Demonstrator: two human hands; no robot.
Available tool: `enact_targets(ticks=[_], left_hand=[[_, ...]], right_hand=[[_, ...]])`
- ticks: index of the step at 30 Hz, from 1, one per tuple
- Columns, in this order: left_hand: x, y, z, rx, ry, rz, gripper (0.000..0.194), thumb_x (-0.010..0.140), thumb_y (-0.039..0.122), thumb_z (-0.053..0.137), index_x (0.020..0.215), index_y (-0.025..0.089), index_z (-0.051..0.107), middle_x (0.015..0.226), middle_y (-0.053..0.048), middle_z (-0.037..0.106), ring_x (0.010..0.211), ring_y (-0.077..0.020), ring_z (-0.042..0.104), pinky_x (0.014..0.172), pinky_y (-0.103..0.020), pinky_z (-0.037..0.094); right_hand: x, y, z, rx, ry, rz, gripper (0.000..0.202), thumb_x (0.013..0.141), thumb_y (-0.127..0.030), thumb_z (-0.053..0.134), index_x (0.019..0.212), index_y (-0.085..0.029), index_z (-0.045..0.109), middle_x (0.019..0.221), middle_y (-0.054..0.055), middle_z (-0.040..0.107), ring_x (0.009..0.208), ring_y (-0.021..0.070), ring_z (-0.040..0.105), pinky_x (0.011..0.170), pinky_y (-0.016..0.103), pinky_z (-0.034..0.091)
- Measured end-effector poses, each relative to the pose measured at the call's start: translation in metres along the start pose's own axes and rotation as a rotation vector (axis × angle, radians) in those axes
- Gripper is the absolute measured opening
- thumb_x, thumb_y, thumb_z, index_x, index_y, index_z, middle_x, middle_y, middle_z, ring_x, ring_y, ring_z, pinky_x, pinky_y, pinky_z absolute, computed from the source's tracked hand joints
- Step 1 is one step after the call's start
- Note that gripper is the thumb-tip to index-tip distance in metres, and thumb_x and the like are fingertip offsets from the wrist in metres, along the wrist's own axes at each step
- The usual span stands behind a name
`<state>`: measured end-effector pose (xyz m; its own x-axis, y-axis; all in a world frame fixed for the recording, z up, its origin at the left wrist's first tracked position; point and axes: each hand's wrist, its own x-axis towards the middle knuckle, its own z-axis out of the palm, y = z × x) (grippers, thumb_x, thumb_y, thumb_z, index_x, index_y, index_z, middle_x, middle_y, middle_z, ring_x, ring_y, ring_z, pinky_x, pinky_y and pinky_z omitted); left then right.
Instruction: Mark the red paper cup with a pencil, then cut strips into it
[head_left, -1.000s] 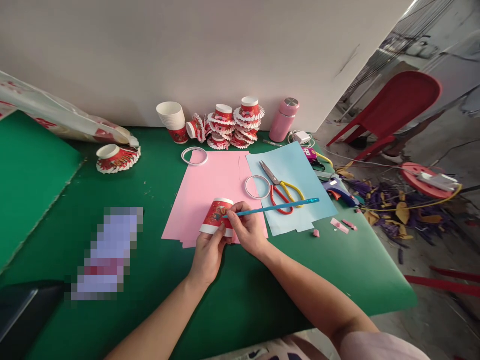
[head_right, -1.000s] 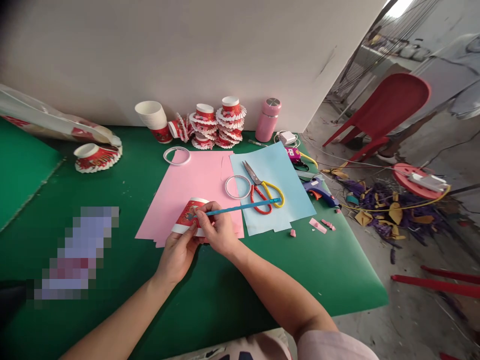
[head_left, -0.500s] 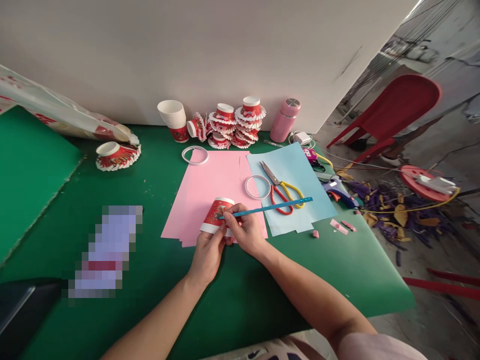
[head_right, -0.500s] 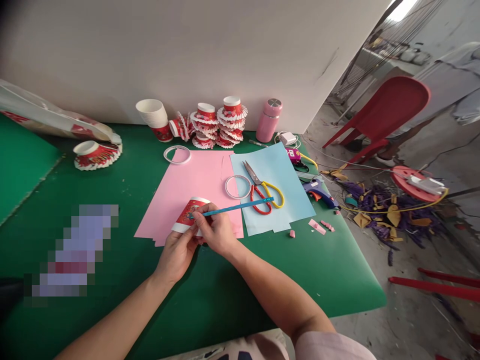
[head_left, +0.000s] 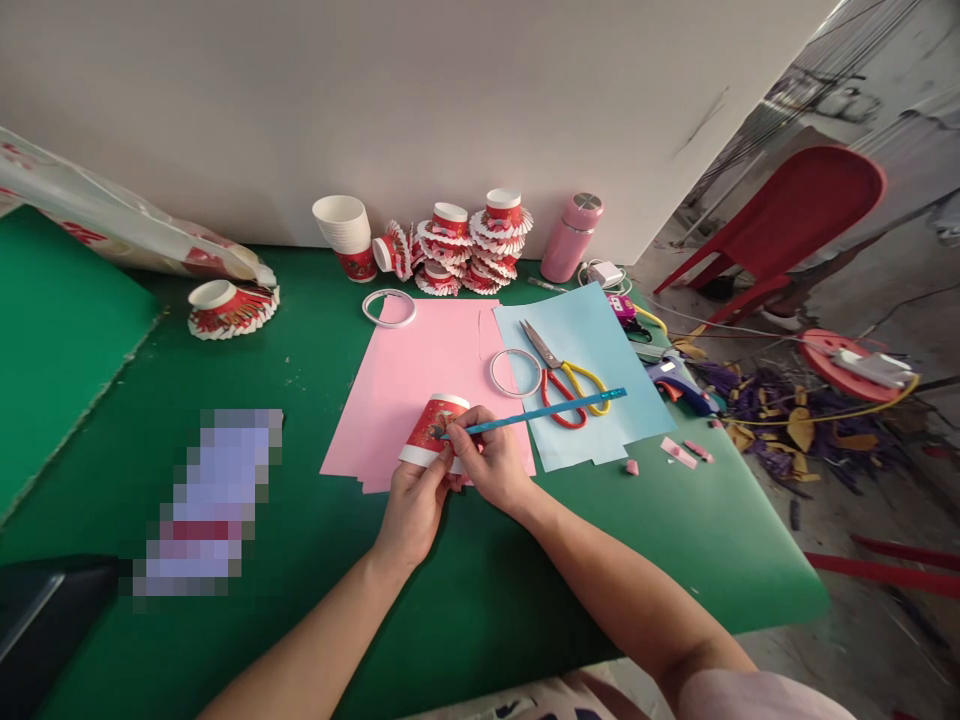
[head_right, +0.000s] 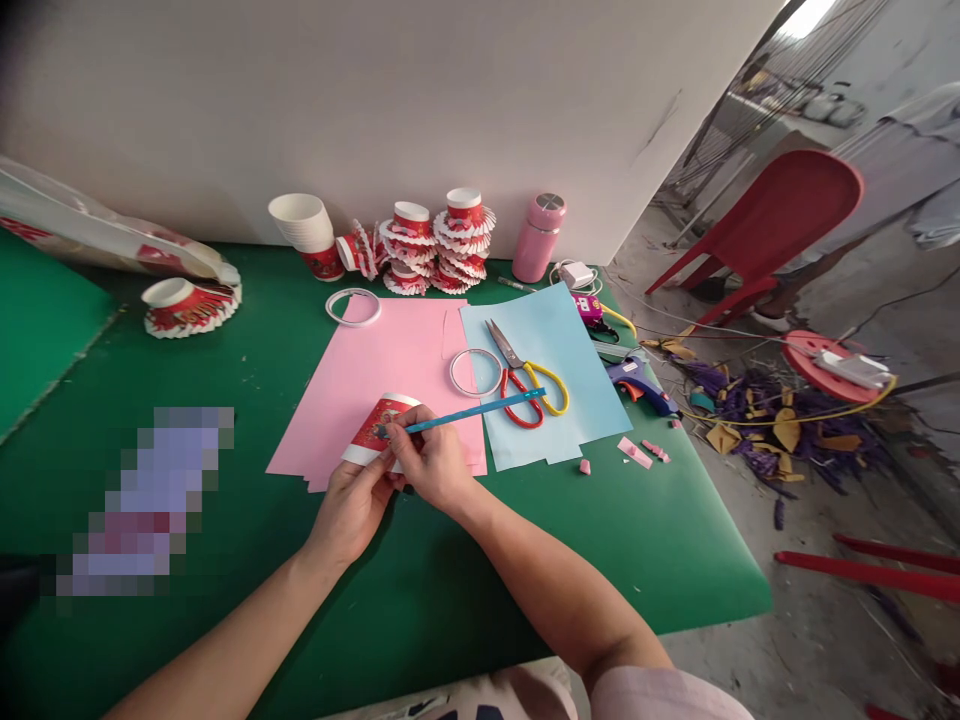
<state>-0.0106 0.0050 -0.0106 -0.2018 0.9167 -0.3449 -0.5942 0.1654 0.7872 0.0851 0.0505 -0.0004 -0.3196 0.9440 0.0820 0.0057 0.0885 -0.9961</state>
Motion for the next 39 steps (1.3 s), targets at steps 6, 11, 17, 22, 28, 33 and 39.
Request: enact_targets(ticks=[6, 11, 17, 22, 28, 33, 39], left_hand=[[0.0002, 0.0005, 0.0011, -0.012, 0.003, -0.008, 0.033, 0.063, 0.034, 0.079, 0.089, 0.016, 0.071, 0.074, -0.002, 0.064, 0.066, -0.0114, 0.054, 0.054, -0.02, 0.042], [0.0003, 0.0005, 0.0013, -0.017, -0.001, -0.01, 0.03, 0.065, 0.031, 0.078, 0.089, 0.015, 0.071, 0.071, -0.003, 0.064, 0.068, -0.0136, 0.057, 0.056, -0.021, 0.043], [0.0001, -0.0008, -0.0007, -0.03, -0.006, -0.013, 0.026, 0.068, 0.03, 0.076, 0.087, 0.014, 0.07, 0.074, -0.003, 0.065, 0.067, -0.013, 0.056, 0.056, -0.022, 0.043], [0.0007, -0.0033, -0.0037, -0.027, -0.017, -0.008, 0.021, 0.071, 0.028, 0.074, 0.086, 0.015, 0.068, 0.076, -0.003, 0.065, 0.066, -0.0126, 0.056, 0.056, -0.022, 0.042], [0.0005, -0.0029, -0.0032, -0.023, -0.004, -0.007, 0.02, 0.069, 0.027, 0.074, 0.084, 0.015, 0.068, 0.072, -0.001, 0.063, 0.062, -0.0103, 0.052, 0.056, -0.022, 0.041], [-0.0001, -0.0016, -0.0011, -0.01, 0.004, -0.004, 0.021, 0.069, 0.027, 0.073, 0.085, 0.015, 0.069, 0.073, -0.002, 0.063, 0.062, -0.0109, 0.052, 0.056, -0.023, 0.04], [0.0013, -0.0033, -0.0042, -0.023, -0.013, -0.006, 0.016, 0.071, 0.026, 0.072, 0.082, 0.015, 0.068, 0.071, -0.001, 0.062, 0.06, -0.0108, 0.051, 0.054, -0.023, 0.039]], right_hand=[[-0.0011, 0.0019, -0.0008, 0.024, -0.007, 0.017, 0.021, 0.087, -0.04, 0.052, 0.078, -0.023, 0.043, 0.048, -0.006, 0.055, 0.035, 0.0123, 0.056, 0.033, 0.02, 0.044], [-0.0015, 0.0031, -0.0023, 0.006, -0.017, 0.007, 0.02, 0.088, -0.038, 0.051, 0.077, -0.023, 0.042, 0.046, -0.006, 0.055, 0.036, 0.013, 0.058, 0.034, 0.02, 0.045], [-0.0019, 0.0036, -0.002, 0.04, -0.027, 0.02, 0.023, 0.089, -0.041, 0.051, 0.077, -0.024, 0.041, 0.045, -0.007, 0.054, 0.036, 0.0135, 0.057, 0.034, 0.021, 0.045], [-0.0008, 0.0004, 0.0002, 0.023, -0.005, -0.001, 0.025, 0.088, -0.044, 0.051, 0.076, -0.023, 0.044, 0.046, -0.005, 0.055, 0.035, 0.0136, 0.056, 0.032, 0.022, 0.044], [-0.0003, -0.0004, 0.0022, 0.032, 0.001, 0.049, 0.028, 0.085, -0.049, 0.054, 0.077, -0.023, 0.045, 0.043, -0.006, 0.052, 0.033, 0.014, 0.054, 0.031, 0.022, 0.043], [0.0002, -0.0004, 0.0022, 0.036, -0.007, 0.054, 0.029, 0.085, -0.049, 0.055, 0.077, -0.023, 0.045, 0.041, -0.007, 0.052, 0.032, 0.0137, 0.053, 0.031, 0.022, 0.042], [-0.0004, 0.002, -0.0003, 0.033, -0.03, 0.063, 0.025, 0.087, -0.044, 0.053, 0.078, -0.024, 0.042, 0.045, -0.007, 0.054, 0.035, 0.014, 0.056, 0.033, 0.022, 0.044]])
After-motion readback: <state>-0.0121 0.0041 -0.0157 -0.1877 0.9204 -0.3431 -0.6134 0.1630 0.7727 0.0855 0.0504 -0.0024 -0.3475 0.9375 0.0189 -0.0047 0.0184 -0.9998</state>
